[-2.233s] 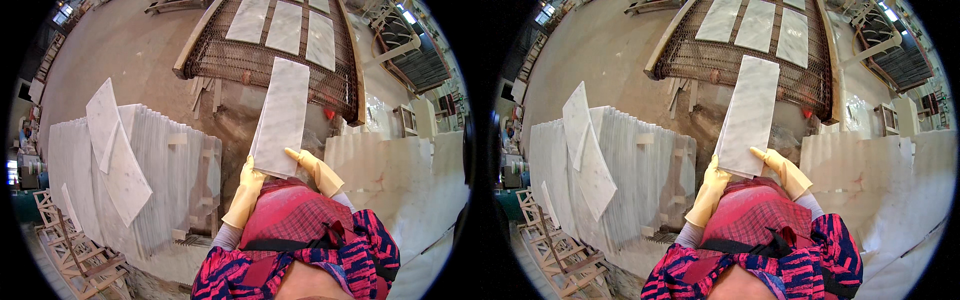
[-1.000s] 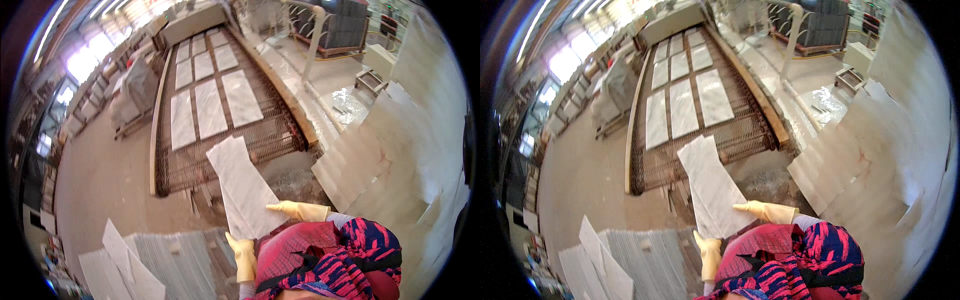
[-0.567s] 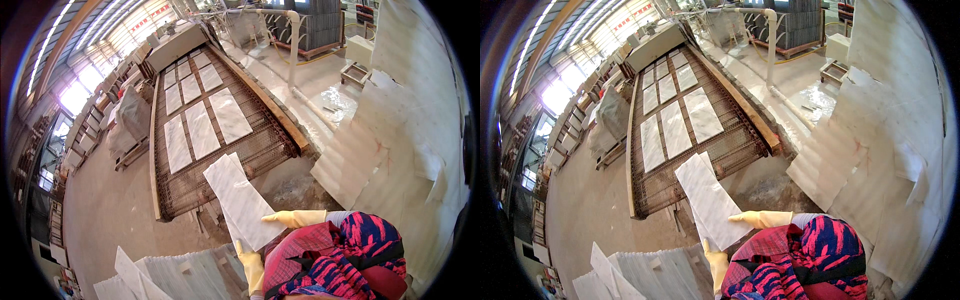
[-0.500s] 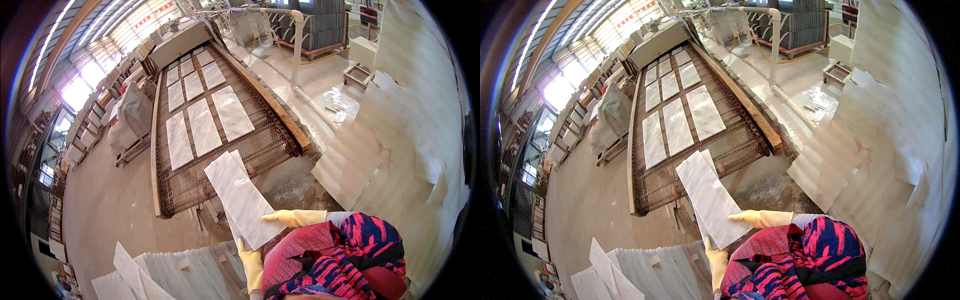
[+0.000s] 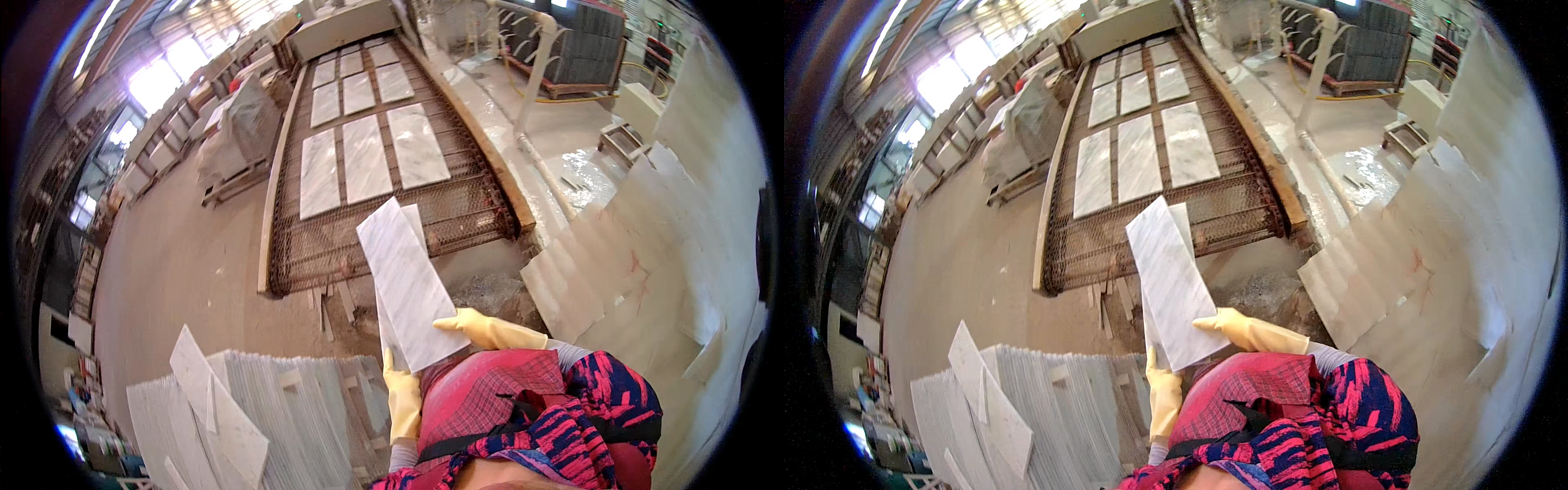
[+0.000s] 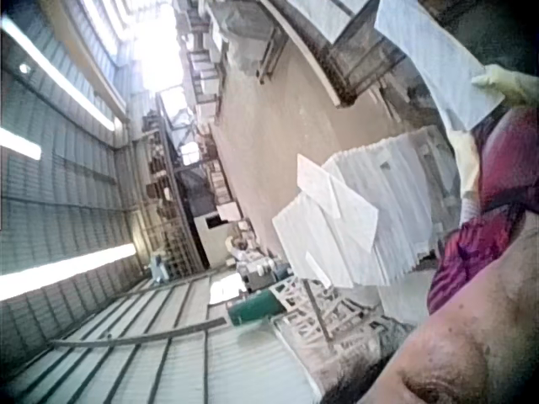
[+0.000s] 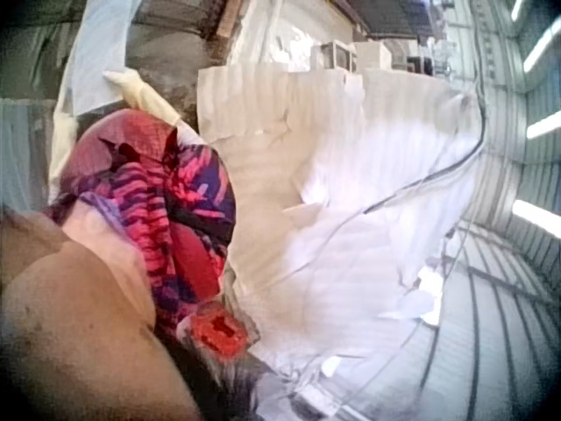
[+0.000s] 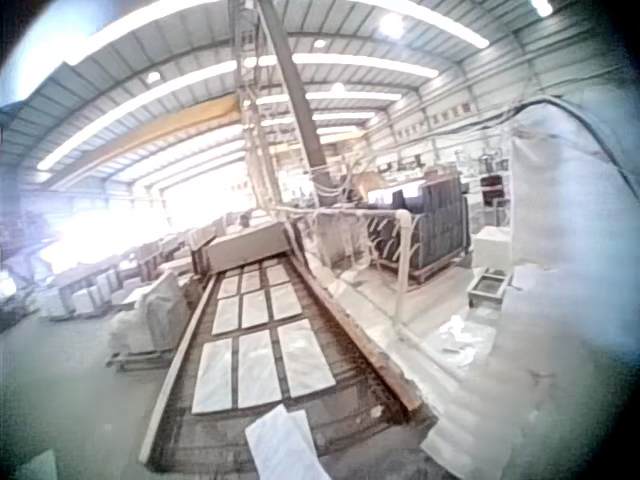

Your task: The person picks up rectangular white tiles from a stack on the floor and places them onto a moving conveyor belt. They handle the tiles one by one or in pairs, arranging them in a grid pattern on the belt.

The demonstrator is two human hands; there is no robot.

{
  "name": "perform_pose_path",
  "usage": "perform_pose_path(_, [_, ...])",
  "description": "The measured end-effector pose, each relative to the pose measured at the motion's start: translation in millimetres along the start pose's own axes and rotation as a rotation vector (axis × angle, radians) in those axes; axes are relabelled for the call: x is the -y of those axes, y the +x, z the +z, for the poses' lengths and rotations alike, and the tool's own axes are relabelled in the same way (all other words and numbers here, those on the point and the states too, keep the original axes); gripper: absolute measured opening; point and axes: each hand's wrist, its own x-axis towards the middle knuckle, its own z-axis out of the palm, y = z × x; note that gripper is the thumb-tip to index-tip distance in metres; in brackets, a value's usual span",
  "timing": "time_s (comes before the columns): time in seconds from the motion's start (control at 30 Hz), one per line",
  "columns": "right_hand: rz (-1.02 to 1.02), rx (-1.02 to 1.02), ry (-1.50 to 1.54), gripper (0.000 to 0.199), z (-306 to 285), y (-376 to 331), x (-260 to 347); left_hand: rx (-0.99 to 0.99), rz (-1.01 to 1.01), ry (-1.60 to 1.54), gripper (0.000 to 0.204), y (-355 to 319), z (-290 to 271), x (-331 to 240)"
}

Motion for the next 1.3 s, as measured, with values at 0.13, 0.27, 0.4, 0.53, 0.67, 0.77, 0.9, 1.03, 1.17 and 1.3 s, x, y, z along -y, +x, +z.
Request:
perform_pose_path(0.13, [-0.039, 0.063, 0.001, 0.045, 6.4, -19.3, 22.9, -0.086, -0.089, -0.168, 0.08, 15.7, -8.3, 5.1])
perform_pose_path(0.27, [-0.07, 0.017, -0.008, 0.043, 8.4, -50.1, 39.6, -0.08, 0.13, -0.039, 0.085, 53.1, -37.6, 41.9])
perform_pose_path(0.4, [-0.055, -0.072, 0.029, 0.04, 8.8, -76.9, 48.2, -0.168, 0.103, 0.388, 0.084, 33.8, -22.8, 19.1])
perform_pose_path(0.53, [-0.041, -0.197, -0.031, 0.041, 3.0, -84.7, 46.0, -0.187, 0.062, 0.303, 0.08, 52.5, -40.0, 29.9])
perform_pose_path(0.67, [-0.103, -0.24, -0.016, 0.043, -3.8, -93.5, 47.6, -0.195, 0.131, -0.323, 0.049, 65.3, -42.4, 3.9])
perform_pose_path(0.77, [-0.154, -0.301, -0.025, 0.043, -18.3, -104.2, 47.4, -0.231, 0.157, -0.476, 0.052, 31.5, 1.4, -80.8])
perform_pose_path(0.9, [-0.183, -0.299, 0.015, 0.042, -21.4, -101.7, 45.7, -0.213, 0.334, -0.464, 0.044, 12.0, -0.9, -122.5])
perform_pose_path(1.03, [-0.185, -0.306, 0.039, 0.043, -12.8, -104.5, 48.3, -0.193, 0.395, -0.52, 0.044, 2.1, -8.2, -127.3])
perform_pose_path(1.17, [-0.189, -0.274, 0.084, 0.045, -10.9, -97.9, 44.1, -0.223, 0.34, -0.447, 0.046, 12.5, -29.5, -127.6])
perform_pose_path(1.3, [-0.195, -0.253, 0.081, 0.046, -3.8, -86.4, 47.3, -0.133, 0.258, -0.483, 0.048, 16.9, -36.0, -106.9])
